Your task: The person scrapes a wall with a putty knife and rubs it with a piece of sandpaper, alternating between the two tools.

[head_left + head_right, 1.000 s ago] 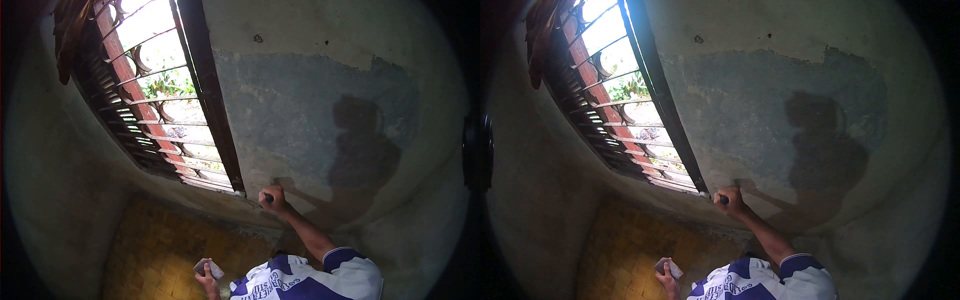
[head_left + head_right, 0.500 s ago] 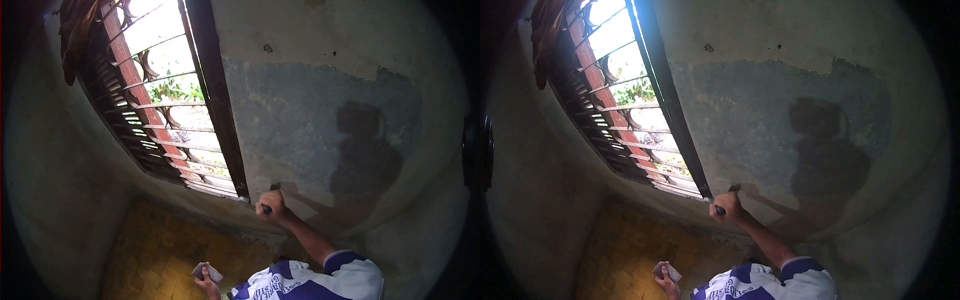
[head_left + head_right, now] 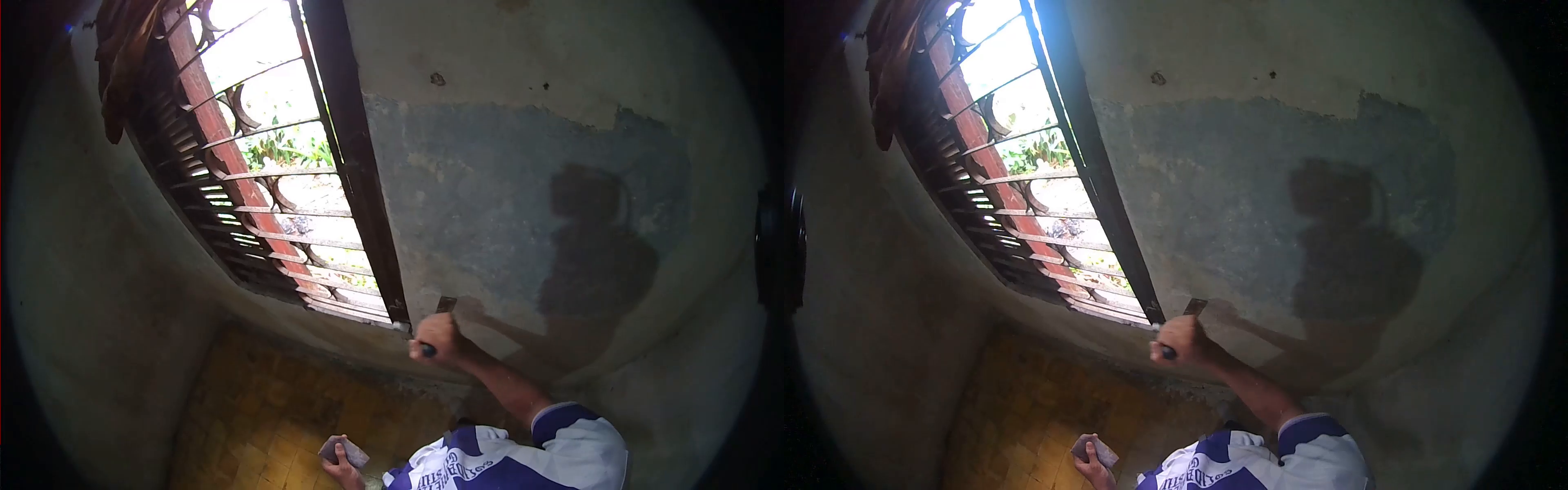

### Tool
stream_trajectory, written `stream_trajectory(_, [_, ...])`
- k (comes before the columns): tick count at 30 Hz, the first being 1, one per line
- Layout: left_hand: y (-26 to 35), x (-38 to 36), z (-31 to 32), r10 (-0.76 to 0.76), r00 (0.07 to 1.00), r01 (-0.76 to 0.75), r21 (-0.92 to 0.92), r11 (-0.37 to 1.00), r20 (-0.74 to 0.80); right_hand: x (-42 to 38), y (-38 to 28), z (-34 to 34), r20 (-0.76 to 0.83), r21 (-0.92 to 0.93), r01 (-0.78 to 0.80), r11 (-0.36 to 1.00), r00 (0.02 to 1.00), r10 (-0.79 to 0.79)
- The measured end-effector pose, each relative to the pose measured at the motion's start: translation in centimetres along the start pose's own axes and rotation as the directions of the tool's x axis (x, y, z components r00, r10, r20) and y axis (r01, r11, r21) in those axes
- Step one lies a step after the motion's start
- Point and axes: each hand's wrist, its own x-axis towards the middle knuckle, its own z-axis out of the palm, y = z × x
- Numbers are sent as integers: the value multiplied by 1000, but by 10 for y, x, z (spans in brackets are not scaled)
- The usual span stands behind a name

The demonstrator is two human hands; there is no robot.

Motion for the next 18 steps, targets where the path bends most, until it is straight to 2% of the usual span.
stream_trajectory(2, [13, 1, 18, 105, 994, -104, 46, 993, -13, 15, -12, 3, 47, 61, 28, 998, 998, -31])
stream_trajectory(4, [10, 0, 7, 118, 993, -119, 37, 992, 27, 34, -43, -11, 59, 128, 75, 989, 995, -83])
stream_trajectory(5, [13, 1, 13, 131, 990, -131, 15, 991, 46, 28, -37, -8, -41, 207, 112, 972, 994, -106])
stream_trajectory(6, [17, -2, 15, 121, 992, -122, 14, 992, 33, 12, -15, 1, -52, 171, -56, 984, 996, 66])
stream_trajectory(8, [24, -5, 21, 110, 994, -110, 13, 994, 7, -24, 34, 20, -98, 111, -384, 917, 914, 394])
stream_trajectory(9, [21, -6, 22, 209, 978, -208, 42, 977, 1, -29, 33, 23, -129, 69, -314, 947, 939, 320])
stream_trajectory(11, [12, 6, 28, 414, 910, -413, 83, 907, -6, 7, -19, -1, -30, 71, -71, 995, 997, 73])
stream_trajectory(12, [8, 5, 26, 289, 957, -289, 46, 956, 0, 16, -38, -13, 38, 84, 39, 996, 998, -42])
stream_trajectory(13, [5, 3, 18, 157, 988, -157, 17, 987, 13, 17, -39, -13, -35, 143, 63, 988, 998, -59])
stream_trajectory(15, [-9, 5, -2, -71, 996, 71, 7, 997, 50, -16, 13, 13, -123, 92, -212, 973, 967, 223])
stream_trajectory(16, [6, -1, 7, 6, 999, -9, 60, 998, 46, -30, 35, 24, -177, 73, -341, 937, 920, 349])
stream_trajectory(17, [33, -13, 29, 85, 995, -90, 106, 990, 46, -36, 37, 26, -121, 71, -325, 943, 935, 332])
stream_trajectory(18, [48, -15, 42, 169, 985, -174, 150, 973, 47, -28, 18, 25, -89, 94, -203, 975, 973, 211])
